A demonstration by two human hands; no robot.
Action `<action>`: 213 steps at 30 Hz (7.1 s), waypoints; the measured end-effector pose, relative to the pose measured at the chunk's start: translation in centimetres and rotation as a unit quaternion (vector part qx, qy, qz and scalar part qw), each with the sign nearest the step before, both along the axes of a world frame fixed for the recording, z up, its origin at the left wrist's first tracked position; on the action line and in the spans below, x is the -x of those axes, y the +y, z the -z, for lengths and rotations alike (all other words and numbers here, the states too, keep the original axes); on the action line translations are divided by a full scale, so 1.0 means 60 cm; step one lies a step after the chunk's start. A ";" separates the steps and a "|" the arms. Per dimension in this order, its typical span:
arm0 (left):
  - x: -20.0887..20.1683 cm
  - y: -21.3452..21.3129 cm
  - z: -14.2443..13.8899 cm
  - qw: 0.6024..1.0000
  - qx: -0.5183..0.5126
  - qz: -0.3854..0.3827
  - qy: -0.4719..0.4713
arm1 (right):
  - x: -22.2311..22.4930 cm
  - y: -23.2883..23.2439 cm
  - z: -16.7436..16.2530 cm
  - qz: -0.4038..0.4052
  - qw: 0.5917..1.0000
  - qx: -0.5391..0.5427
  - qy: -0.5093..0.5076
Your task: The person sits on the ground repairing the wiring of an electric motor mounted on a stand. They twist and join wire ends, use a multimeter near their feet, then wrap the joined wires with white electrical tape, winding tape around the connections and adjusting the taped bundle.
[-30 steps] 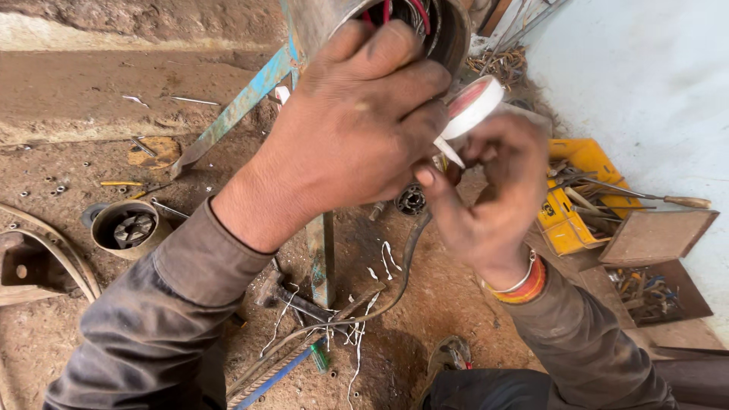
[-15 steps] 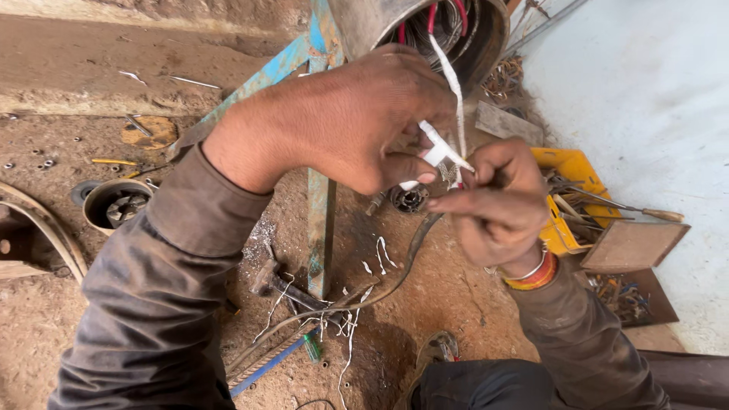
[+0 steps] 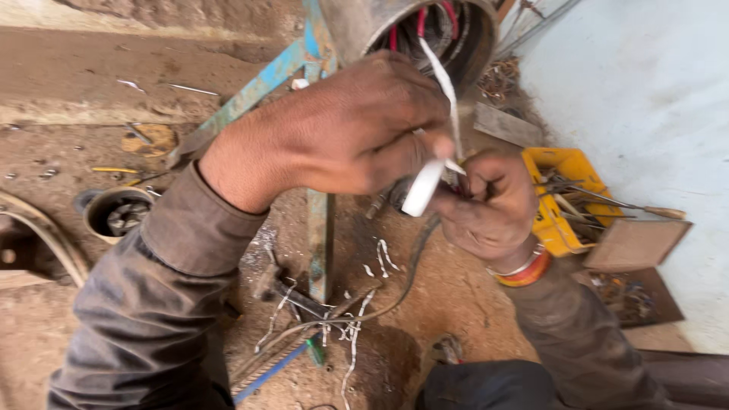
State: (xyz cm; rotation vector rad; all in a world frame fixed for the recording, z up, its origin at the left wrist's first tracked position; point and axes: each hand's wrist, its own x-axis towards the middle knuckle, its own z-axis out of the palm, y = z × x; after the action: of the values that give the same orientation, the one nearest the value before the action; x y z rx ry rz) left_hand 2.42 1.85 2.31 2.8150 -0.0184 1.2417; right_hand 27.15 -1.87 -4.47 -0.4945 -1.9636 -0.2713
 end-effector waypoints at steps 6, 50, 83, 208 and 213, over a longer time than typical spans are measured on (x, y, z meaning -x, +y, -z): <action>-0.010 0.015 0.011 0.998 -0.031 -0.050 0.034 | -0.023 0.005 0.022 -0.055 0.994 0.082 0.040; -0.057 -0.025 -0.002 0.993 -0.042 -0.105 -0.016 | -0.029 -0.021 -0.005 -0.041 0.977 0.164 0.131; -0.036 -0.018 0.007 0.992 -0.033 -0.101 0.074 | -0.037 -0.013 0.023 -0.146 0.976 0.148 0.059; -0.100 -0.085 0.059 0.966 0.010 -0.252 -0.063 | -0.068 0.016 0.014 -0.361 0.590 0.664 0.282; -0.055 -0.162 0.085 0.988 0.027 -0.129 -0.079 | -0.043 0.034 0.039 -0.384 0.596 0.657 0.256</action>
State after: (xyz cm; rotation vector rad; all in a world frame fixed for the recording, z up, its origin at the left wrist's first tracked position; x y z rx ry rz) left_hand 5.75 -7.89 -2.79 2.7308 0.3759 1.4892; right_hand 29.74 0.18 -6.80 -0.4507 -1.2690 1.8075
